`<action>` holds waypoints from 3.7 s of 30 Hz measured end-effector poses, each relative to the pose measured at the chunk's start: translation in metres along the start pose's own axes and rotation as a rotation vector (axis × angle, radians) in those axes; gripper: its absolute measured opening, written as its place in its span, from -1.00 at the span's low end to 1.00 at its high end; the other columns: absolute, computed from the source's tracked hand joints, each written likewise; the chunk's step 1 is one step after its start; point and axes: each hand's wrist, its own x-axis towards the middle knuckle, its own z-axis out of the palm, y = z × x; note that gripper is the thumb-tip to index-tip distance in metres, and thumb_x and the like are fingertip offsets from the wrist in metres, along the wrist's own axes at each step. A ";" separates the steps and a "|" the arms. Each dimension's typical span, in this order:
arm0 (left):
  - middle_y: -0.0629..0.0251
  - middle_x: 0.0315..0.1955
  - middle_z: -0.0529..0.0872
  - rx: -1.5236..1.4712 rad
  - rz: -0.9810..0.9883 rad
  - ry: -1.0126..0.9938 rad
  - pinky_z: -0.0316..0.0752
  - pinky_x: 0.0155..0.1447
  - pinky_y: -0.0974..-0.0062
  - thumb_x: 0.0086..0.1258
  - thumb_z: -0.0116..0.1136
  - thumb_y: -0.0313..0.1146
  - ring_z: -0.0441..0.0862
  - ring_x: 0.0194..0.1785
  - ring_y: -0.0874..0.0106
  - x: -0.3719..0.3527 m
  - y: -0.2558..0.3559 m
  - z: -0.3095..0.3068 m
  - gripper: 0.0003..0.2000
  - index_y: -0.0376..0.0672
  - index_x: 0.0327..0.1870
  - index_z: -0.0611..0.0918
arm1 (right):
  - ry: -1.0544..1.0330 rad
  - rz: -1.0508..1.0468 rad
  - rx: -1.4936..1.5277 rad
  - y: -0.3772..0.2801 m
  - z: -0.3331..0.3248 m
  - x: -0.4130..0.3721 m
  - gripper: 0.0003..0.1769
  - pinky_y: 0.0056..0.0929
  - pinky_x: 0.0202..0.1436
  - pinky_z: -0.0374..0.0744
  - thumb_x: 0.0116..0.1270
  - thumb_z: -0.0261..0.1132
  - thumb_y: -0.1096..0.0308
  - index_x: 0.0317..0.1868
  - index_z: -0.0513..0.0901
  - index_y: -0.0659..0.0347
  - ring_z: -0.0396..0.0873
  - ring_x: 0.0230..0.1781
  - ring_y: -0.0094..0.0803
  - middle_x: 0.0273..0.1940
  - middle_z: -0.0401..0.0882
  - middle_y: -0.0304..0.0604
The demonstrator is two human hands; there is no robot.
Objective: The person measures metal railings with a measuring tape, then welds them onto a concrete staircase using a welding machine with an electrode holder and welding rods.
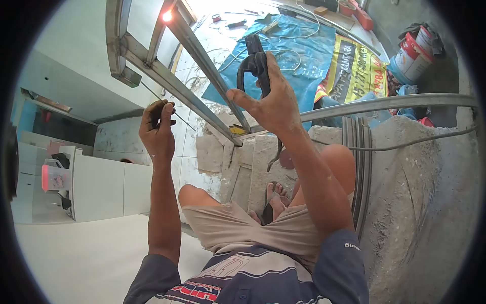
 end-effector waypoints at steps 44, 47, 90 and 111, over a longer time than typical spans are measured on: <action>0.12 0.02 0.79 -0.369 -0.142 -0.211 0.69 -0.12 0.49 0.61 0.17 -0.45 0.78 -0.08 0.43 -0.080 0.018 0.135 -0.83 -0.17 0.13 0.57 | 0.566 0.021 0.199 0.026 -0.042 0.014 -0.61 -0.19 -0.09 0.65 0.44 0.30 0.29 0.21 0.63 0.22 0.72 -0.21 -0.26 -0.16 0.73 0.02; 0.12 0.07 0.72 -0.616 -0.406 -0.272 0.70 0.10 0.32 0.59 0.22 -0.39 0.76 0.05 0.31 -0.059 0.025 0.147 -0.71 -0.18 0.25 0.54 | 0.605 -0.076 0.272 -0.004 -0.026 -0.004 -0.49 -0.02 0.21 0.58 0.37 0.24 0.45 0.34 0.53 0.30 0.67 0.06 0.20 0.09 0.67 0.27; 0.42 -0.54 0.53 -0.320 -0.331 -0.257 0.31 -0.47 0.68 0.71 -0.22 0.23 0.42 -0.55 0.64 -0.064 0.045 0.144 -0.36 -0.23 0.01 0.70 | 0.640 0.753 -1.502 0.089 -0.446 -0.291 -0.66 -0.08 0.30 0.59 0.47 0.13 0.27 0.07 0.79 0.09 0.66 0.21 0.06 0.11 0.74 0.05; 0.29 -0.11 0.71 -0.704 -0.010 -0.344 0.45 -0.34 0.66 0.58 0.10 0.25 0.56 -0.34 0.67 -0.080 0.089 0.111 -0.35 -0.31 0.15 0.62 | 0.066 -0.602 -0.447 -0.072 -0.059 -0.080 -0.72 -0.32 -0.32 0.66 0.20 0.47 0.61 -0.07 0.74 0.25 0.70 -0.31 -0.17 -0.25 0.66 -0.07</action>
